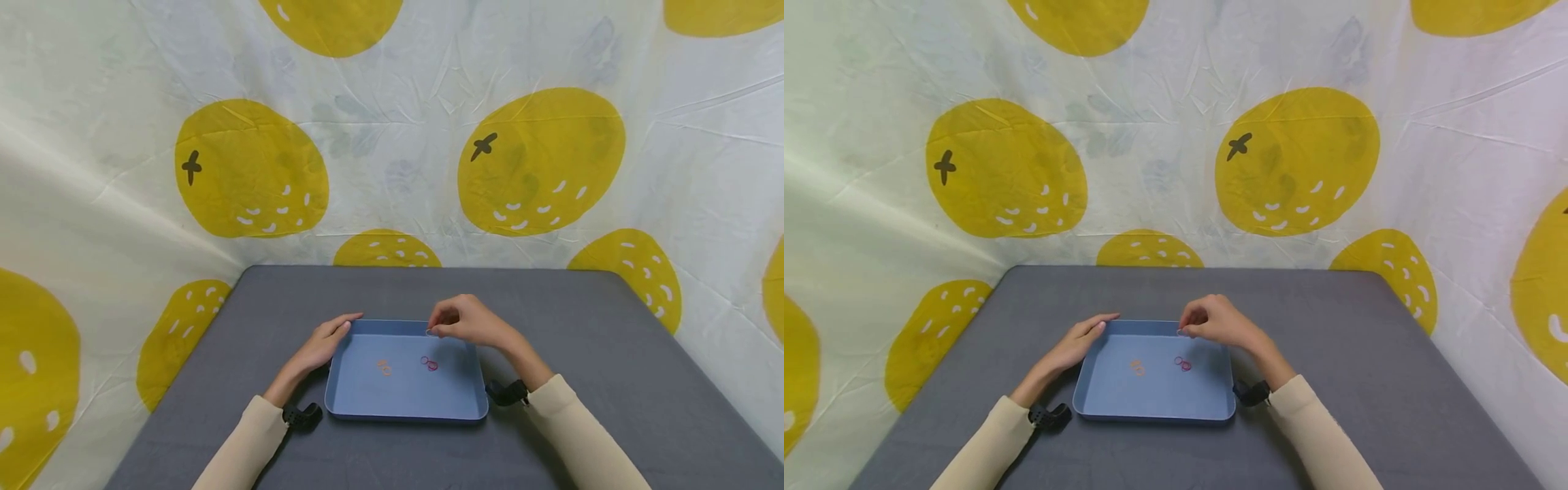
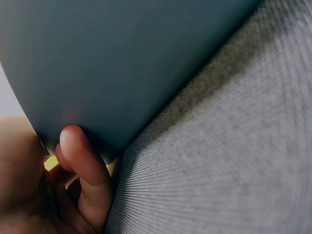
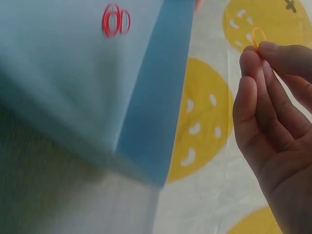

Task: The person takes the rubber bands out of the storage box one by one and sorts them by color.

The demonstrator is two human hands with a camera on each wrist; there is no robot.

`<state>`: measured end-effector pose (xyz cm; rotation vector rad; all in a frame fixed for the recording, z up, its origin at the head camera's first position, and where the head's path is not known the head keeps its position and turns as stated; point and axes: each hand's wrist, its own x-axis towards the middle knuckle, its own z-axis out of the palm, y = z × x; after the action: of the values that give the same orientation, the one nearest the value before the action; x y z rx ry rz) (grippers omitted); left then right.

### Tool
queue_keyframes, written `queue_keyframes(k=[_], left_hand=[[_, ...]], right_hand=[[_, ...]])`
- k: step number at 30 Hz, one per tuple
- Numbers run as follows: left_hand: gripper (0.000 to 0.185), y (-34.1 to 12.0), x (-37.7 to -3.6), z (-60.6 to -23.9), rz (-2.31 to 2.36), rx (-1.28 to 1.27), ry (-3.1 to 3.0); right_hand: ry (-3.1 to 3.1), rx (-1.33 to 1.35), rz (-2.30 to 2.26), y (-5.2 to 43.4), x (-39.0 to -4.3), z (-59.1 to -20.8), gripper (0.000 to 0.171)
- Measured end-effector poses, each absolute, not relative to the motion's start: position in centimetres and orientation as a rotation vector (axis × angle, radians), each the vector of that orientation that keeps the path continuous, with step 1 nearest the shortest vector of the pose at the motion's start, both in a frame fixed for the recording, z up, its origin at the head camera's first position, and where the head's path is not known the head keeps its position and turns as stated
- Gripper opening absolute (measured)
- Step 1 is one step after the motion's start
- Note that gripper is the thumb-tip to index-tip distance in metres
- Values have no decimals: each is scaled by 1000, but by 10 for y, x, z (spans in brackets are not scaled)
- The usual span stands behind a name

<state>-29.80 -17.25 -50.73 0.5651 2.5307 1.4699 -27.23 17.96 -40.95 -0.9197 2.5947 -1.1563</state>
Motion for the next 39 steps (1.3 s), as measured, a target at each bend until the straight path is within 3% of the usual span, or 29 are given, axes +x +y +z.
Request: queue_keyframes(k=[23,39], left_hand=[[42,-172,-300,-513,1534,560,2526],[42,-172,-300,-509,1441,572,2561]], right_hand=[[2669,-709,-1274,286,-257,-419,7],[2668,-650,-1155,321,-261,-434,8]])
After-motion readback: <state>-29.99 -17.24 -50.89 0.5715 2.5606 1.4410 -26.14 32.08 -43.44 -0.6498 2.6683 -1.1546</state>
